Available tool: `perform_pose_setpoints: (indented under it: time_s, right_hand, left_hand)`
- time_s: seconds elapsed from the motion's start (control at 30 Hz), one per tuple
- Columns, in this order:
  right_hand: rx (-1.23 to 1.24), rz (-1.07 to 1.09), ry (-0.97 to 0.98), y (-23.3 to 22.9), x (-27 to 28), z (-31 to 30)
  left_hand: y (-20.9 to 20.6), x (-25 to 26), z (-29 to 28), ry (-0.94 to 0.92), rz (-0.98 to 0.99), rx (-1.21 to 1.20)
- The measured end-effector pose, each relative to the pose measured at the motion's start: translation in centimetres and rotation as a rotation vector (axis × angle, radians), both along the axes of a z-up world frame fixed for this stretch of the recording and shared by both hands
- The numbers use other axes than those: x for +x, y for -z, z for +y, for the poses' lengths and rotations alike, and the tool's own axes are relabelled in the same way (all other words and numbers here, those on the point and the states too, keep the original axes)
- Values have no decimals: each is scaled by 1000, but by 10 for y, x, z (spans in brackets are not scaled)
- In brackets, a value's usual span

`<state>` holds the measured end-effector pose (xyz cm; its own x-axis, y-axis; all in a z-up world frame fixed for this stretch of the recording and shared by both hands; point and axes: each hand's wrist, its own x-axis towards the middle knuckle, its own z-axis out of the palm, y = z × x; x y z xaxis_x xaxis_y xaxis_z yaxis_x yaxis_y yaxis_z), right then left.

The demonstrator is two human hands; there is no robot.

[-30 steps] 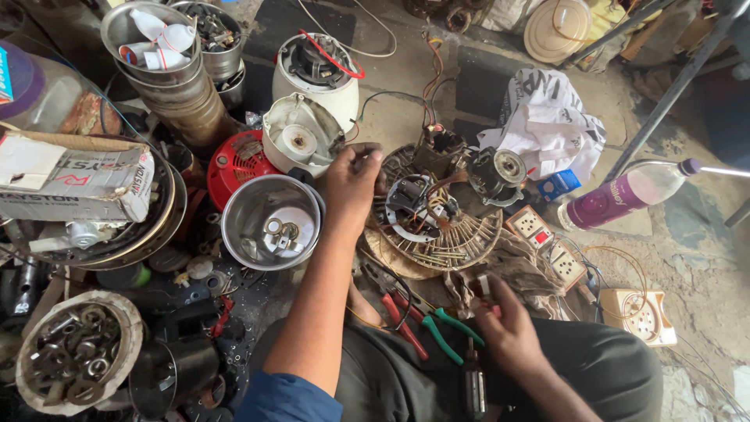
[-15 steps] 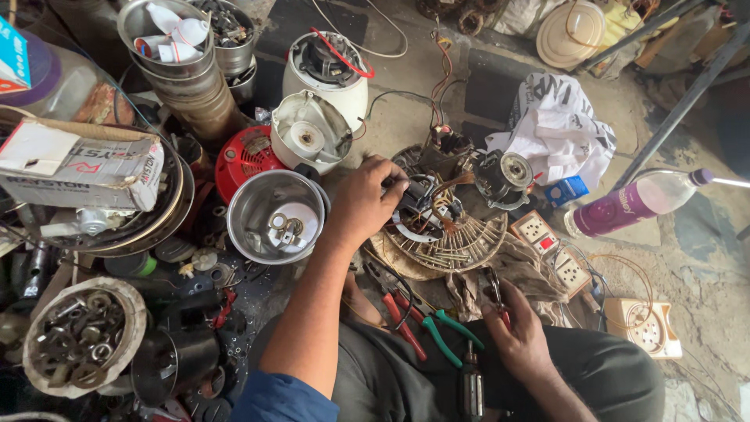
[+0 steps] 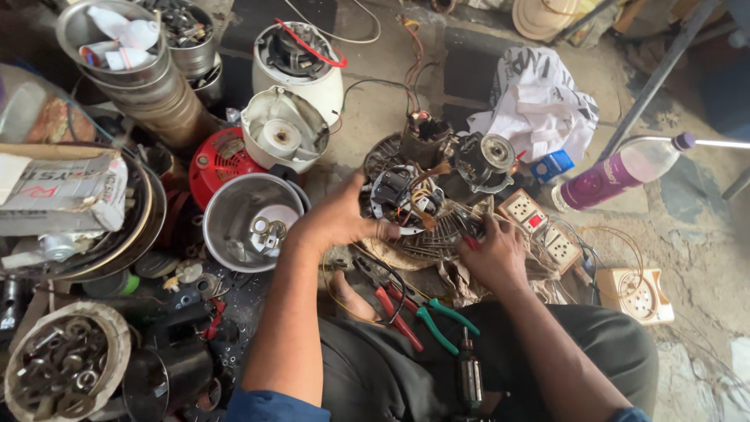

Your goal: The person disassembles a fan motor by hand, using a screwdriver and pliers to detach wires and housing parts before cleaning internal components with a cloth.

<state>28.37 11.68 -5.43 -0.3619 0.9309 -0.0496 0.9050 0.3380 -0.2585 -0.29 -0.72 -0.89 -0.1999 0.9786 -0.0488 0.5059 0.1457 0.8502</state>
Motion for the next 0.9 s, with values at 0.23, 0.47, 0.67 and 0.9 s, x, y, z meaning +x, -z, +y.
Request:
perform_pose_setpoints:
  time_s: [0.23, 0.47, 0.67, 0.9]
  right_hand:
    - [-37, 27, 26, -3, 0, -1]
    - [-1, 245, -107, 16, 54, -7]
    - [39, 303, -131, 20, 84, -12]
    - [60, 141, -97, -16, 24, -11]
  left_hand:
    - [7, 29, 17, -76, 165, 246]
    - [16, 29, 19, -159, 180, 463]
    - [8, 28, 15, -107, 75, 456]
    - [-5, 50, 0, -202, -220, 353]
